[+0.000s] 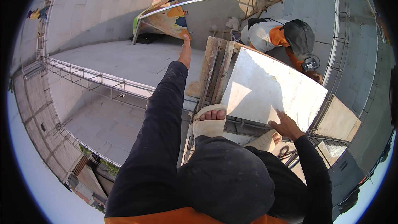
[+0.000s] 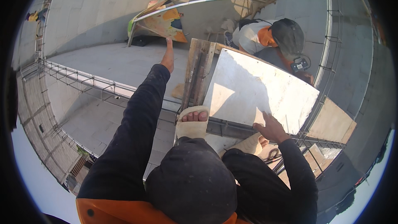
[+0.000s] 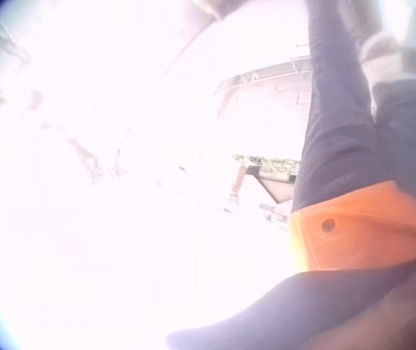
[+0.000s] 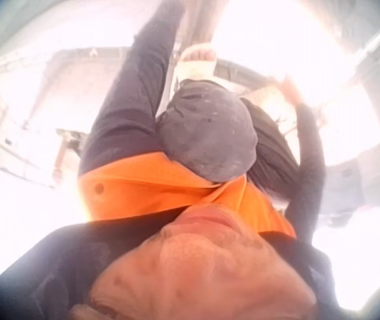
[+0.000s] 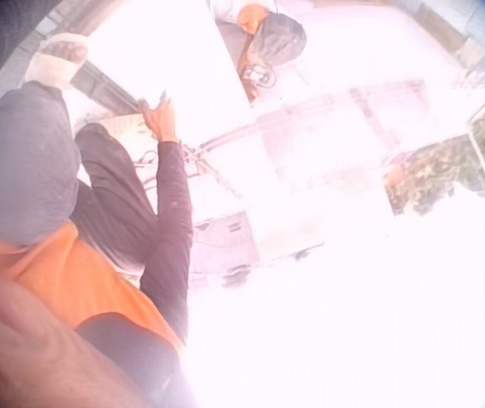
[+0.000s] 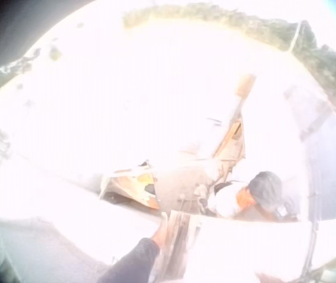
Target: The person is assembling a scaffolding structure on a rooftop. They position a white board onto a metal frame, secure it with a hammer and nails, and then attach a metal rod to the frame.
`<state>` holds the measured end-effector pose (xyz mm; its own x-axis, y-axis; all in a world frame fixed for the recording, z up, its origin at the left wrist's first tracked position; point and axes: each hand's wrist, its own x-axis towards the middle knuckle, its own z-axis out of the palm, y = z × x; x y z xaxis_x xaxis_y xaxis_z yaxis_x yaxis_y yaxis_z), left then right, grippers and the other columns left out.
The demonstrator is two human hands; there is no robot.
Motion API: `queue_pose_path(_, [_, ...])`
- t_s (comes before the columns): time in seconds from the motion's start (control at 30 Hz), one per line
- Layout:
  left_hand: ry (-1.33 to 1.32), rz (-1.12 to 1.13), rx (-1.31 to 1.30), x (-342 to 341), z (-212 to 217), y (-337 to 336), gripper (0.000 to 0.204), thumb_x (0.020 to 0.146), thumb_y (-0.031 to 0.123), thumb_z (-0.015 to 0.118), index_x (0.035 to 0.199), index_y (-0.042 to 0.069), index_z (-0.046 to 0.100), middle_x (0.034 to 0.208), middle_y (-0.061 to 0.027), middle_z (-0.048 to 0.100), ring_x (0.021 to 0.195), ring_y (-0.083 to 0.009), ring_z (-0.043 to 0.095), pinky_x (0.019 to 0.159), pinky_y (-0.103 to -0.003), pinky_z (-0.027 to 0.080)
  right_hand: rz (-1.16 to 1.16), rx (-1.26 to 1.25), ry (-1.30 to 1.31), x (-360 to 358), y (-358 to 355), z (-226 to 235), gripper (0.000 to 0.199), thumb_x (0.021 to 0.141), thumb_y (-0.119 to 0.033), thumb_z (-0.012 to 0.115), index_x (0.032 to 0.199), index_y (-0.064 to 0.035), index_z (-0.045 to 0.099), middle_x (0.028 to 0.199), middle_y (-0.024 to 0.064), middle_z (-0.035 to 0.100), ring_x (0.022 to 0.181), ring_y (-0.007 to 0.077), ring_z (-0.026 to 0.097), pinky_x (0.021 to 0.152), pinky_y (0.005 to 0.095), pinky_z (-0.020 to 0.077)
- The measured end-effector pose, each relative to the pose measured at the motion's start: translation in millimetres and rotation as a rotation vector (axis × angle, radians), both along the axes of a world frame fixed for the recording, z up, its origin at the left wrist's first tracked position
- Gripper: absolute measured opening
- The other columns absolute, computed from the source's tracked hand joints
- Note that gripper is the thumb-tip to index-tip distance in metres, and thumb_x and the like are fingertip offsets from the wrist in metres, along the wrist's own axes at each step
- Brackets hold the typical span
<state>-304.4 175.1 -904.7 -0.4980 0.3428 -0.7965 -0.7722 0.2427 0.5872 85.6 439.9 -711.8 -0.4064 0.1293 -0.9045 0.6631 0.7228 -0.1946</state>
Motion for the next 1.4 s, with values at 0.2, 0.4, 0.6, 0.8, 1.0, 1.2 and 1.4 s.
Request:
queue_pose_path(0.2, [-0.098, -0.075, 0.191, 26, -47, -4, 0.114, 0.095, 0.091, 0.025, 0.167, 0.004, 0.029, 0.173, -0.0189, 0.029, 0.159, -0.0330, 0.026, 0.129, -0.041, 0.018, -0.097, -0.054, -0.155, -21, -6, 2, 0.099, 0.101, -0.067, 0.052, 0.157, 0.0131, 0.037, 0.158, 0.0375, 0.043, 0.149, 0.0467, 0.044, 0.124, 0.0467, 0.0335])
queue_pose_path(0.4, [0.172, -0.252, -0.074, 31, -50, 5, 0.115, 0.090, 0.074, 0.065, 0.165, -0.005, 0.027, 0.168, -0.0307, 0.031, 0.156, -0.0375, 0.033, 0.126, -0.041, 0.028, -0.131, -0.075, -0.183, -35, 14, -11, 0.102, 0.100, -0.074, 0.048, 0.148, 0.0160, 0.049, 0.151, 0.0372, 0.052, 0.146, 0.0442, 0.048, 0.123, 0.0442, 0.0352])
queue_pose_path(0.6, [0.543, -0.941, -0.405, -17, 41, 22, 0.093, 0.083, 0.050, 0.083, 0.148, -0.006, 0.045, 0.144, -0.0311, 0.060, 0.136, -0.0415, 0.058, 0.115, -0.045, 0.046, -0.149, -0.140, -0.248, -58, 14, -9, 0.102, 0.100, -0.075, 0.047, 0.139, 0.0176, 0.057, 0.138, 0.0383, 0.062, 0.137, 0.0463, 0.057, 0.118, 0.0449, 0.0410])
queue_pose_path(0.8, [0.539, -1.109, -0.531, -38, 44, 28, 0.081, 0.085, 0.047, 0.082, 0.140, -0.003, 0.050, 0.137, -0.0276, 0.067, 0.128, -0.0417, 0.065, 0.110, -0.047, 0.051, -0.094, -0.071, -0.171, -44, 14, -17, 0.101, 0.099, -0.074, 0.049, 0.138, 0.0192, 0.057, 0.136, 0.0416, 0.061, 0.134, 0.0488, 0.058, 0.116, 0.0460, 0.0419])
queue_pose_path(1.0, [0.557, -1.072, -0.531, -29, 38, 31, 0.073, 0.088, 0.041, 0.077, 0.139, -0.005, 0.053, 0.136, -0.0284, 0.067, 0.127, -0.0424, 0.065, 0.110, -0.046, 0.051, -0.052, -0.006, -0.124, -48, 4, -7, 0.101, 0.099, -0.072, 0.053, 0.139, 0.0204, 0.055, 0.138, 0.0427, 0.058, 0.136, 0.0481, 0.056, 0.117, 0.0474, 0.0418])
queue_pose_path(1.2, [0.602, -1.066, -0.507, -26, 43, 27, 0.062, 0.090, 0.039, 0.073, 0.132, -0.005, 0.061, 0.132, -0.0292, 0.068, 0.126, -0.0428, 0.065, 0.109, -0.046, 0.051, -0.052, -0.017, -0.178, -52, 6, -10, 0.102, 0.098, -0.073, 0.053, 0.139, 0.0207, 0.055, 0.139, 0.0415, 0.058, 0.136, 0.0482, 0.056, 0.117, 0.0471, 0.0417])
queue_pose_path(1.4, [0.634, -1.038, -0.508, -26, 39, 22, 0.060, 0.090, 0.042, 0.072, 0.130, -0.003, 0.065, 0.130, -0.0278, 0.070, 0.125, -0.0416, 0.066, 0.108, -0.046, 0.052, -0.054, -0.016, -0.171, -51, 5, -9, 0.104, 0.097, -0.075, 0.052, 0.139, 0.0198, 0.055, 0.138, 0.0416, 0.059, 0.136, 0.0478, 0.056, 0.117, 0.0468, 0.0417])
